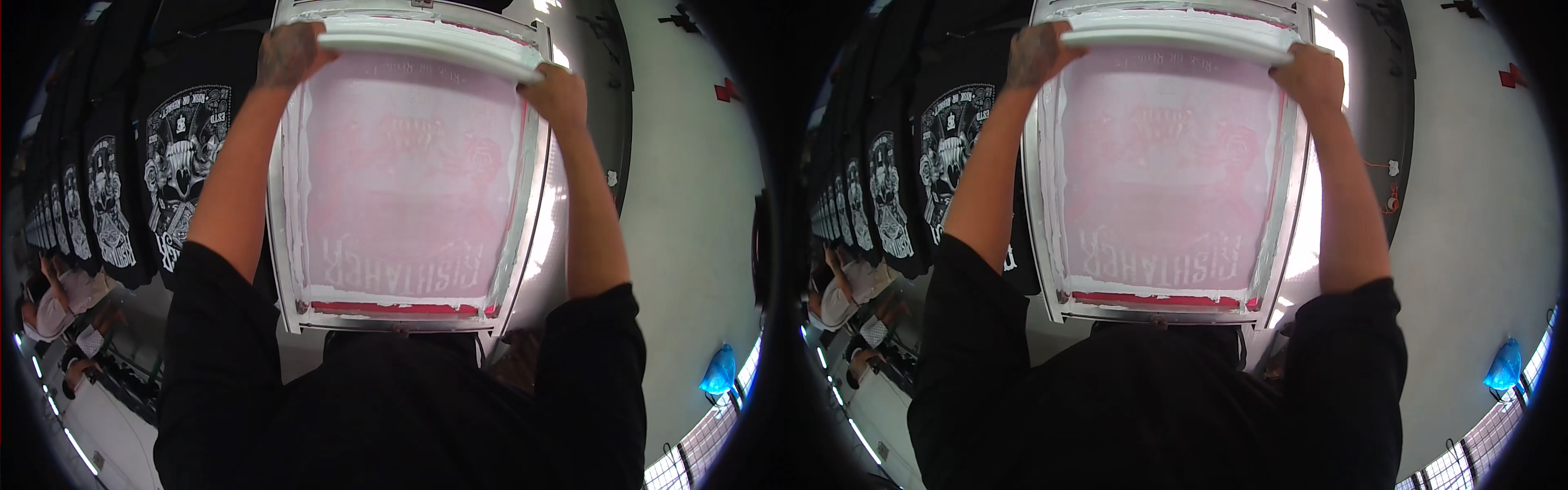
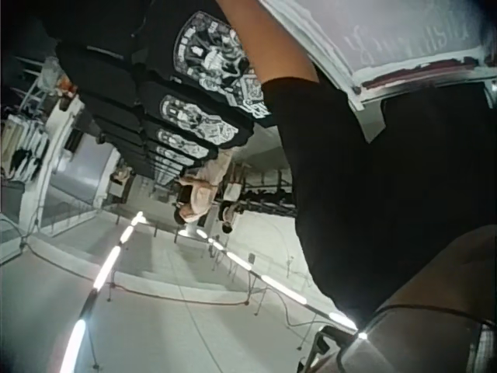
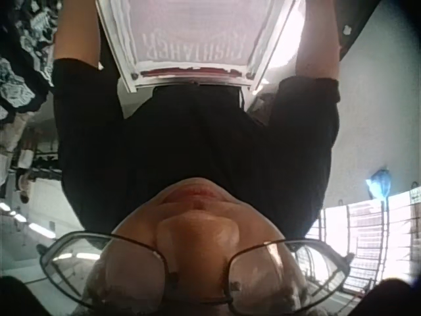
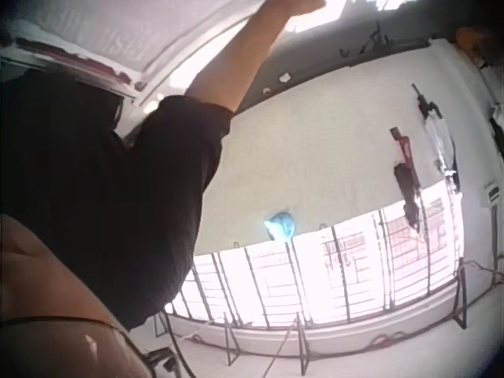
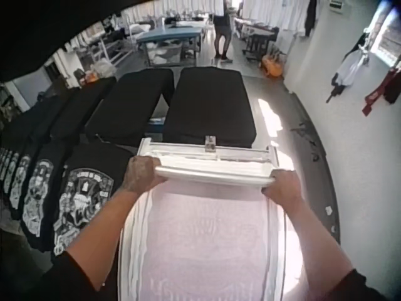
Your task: Applying ink to t-shirts using a manual screen printing press and a squeegee.
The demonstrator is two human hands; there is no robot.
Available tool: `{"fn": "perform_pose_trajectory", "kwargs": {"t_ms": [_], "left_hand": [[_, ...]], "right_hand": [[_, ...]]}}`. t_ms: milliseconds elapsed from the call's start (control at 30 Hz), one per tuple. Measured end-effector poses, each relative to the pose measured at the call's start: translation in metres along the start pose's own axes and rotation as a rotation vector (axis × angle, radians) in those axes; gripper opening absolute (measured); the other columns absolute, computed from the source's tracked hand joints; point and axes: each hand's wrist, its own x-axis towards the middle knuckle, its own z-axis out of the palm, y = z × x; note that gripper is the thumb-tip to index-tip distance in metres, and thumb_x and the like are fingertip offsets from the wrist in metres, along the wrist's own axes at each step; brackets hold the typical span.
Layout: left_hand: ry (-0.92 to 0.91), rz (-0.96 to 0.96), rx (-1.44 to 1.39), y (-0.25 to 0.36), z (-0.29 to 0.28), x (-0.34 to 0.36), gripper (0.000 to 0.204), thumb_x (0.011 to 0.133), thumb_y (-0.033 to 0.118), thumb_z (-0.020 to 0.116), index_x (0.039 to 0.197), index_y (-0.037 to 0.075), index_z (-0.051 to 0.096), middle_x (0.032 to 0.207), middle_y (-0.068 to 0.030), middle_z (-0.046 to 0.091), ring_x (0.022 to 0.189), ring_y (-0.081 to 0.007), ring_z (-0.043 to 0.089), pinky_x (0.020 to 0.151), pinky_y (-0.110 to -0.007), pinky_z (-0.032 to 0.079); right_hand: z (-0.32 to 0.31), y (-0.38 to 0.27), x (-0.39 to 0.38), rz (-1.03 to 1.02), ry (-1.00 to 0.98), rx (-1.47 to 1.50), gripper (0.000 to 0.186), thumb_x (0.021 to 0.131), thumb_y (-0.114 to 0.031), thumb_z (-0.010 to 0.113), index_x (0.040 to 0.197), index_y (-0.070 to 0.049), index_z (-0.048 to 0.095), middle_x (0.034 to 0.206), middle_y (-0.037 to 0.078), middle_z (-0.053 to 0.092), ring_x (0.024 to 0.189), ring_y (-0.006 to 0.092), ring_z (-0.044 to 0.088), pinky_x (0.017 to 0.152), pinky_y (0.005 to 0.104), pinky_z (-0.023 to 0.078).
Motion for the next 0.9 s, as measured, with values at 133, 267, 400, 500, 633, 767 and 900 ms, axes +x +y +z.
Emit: {"fn": "perform_pose_trajectory", "kwargs": {"t_ms": [133, 267, 400, 500, 633, 767, 900], "left_hand": [[-0.255, -0.085, 0.06, -0.001, -0.017, 0.047, 0.08, 0.069, 0.053, 0.086, 0.13, 0.005, 0.066, 0.125, -0.0215, 0.065, 0.125, -0.038, 0.058, 0.112, -0.047, 0.04], [-0.182, -0.037, -0.057, 0.002, -0.036, -0.02, 0.063, 0.071, 0.053, 0.085, 0.112, 0.007, 0.073, 0.109, -0.0172, 0.07, 0.103, -0.0355, 0.066, 0.092, -0.044, 0.051], [-0.301, -0.163, -0.061, 0.072, -0.108, -0.194, 0.035, 0.074, 0.034, 0.088, 0.095, 0.009, 0.073, 0.088, -0.0109, 0.071, 0.084, -0.0333, 0.07, 0.075, -0.043, 0.056], [-0.168, 0.0, -0.127, 0.109, -0.13, -0.34, 0.017, 0.088, 0.024, 0.071, 0.088, 0.007, 0.07, 0.079, -0.0093, 0.067, 0.075, -0.0279, 0.063, 0.077, -0.042, 0.05], [-0.221, -0.077, -0.204, 0.143, -0.15, -0.415, 0.017, 0.085, 0.018, 0.071, 0.096, 0.006, 0.069, 0.091, -0.0102, 0.067, 0.085, -0.0298, 0.063, 0.082, -0.044, 0.05], [-0.258, -0.106, -0.322, 0.146, -0.145, -0.422, 0.022, 0.081, 0.018, 0.075, 0.098, 0.005, 0.068, 0.092, -0.0104, 0.066, 0.086, -0.0291, 0.063, 0.082, -0.044, 0.052], [-0.071, -0.031, -0.241, 0.156, -0.135, -0.452, 0.021, 0.082, 0.008, 0.071, 0.101, 0.002, 0.069, 0.102, -0.0118, 0.064, 0.096, -0.0305, 0.064, 0.09, -0.049, 0.053]], "right_hand": [[-0.006, 0.017, 0.043, -0.112, 0.054, -0.01, 0.051, 0.075, -0.044, 0.081, 0.111, -0.009, 0.077, 0.103, 0.016, 0.076, 0.094, 0.0329, 0.074, 0.09, 0.0426, 0.056], [-0.03, -0.003, -0.022, -0.185, 0.019, -0.133, 0.057, 0.074, -0.053, 0.084, 0.106, -0.006, 0.077, 0.088, 0.017, 0.075, 0.087, 0.0365, 0.072, 0.083, 0.0419, 0.055], [-0.034, -0.003, -0.19, -0.304, 0.03, -0.114, 0.031, 0.077, -0.037, 0.08, 0.095, -0.013, 0.075, 0.087, 0.007, 0.076, 0.084, 0.0248, 0.072, 0.101, 0.0465, 0.039], [-0.009, -0.002, -0.326, -0.231, -0.035, 0.109, 0.038, 0.059, -0.011, 0.084, 0.096, -0.011, 0.073, 0.097, 0.003, 0.075, 0.089, 0.0283, 0.066, 0.094, 0.0458, 0.042], [0.01, -0.016, -0.416, -0.12, -0.11, 0.242, 0.035, 0.06, -0.009, 0.08, 0.094, -0.011, 0.071, 0.095, 0.005, 0.075, 0.089, 0.0259, 0.068, 0.092, 0.0438, 0.041], [0.014, -0.022, -0.408, -0.045, -0.209, 0.237, 0.026, 0.066, -0.008, 0.076, 0.091, -0.009, 0.068, 0.09, 0.005, 0.073, 0.089, 0.0237, 0.07, 0.088, 0.0448, 0.042], [0.043, -0.016, -0.452, -0.131, 0.011, 0.261, 0.021, 0.074, -0.012, 0.073, 0.093, -0.01, 0.066, 0.099, 0.006, 0.074, 0.095, 0.0223, 0.071, 0.087, 0.0441, 0.042]]}}
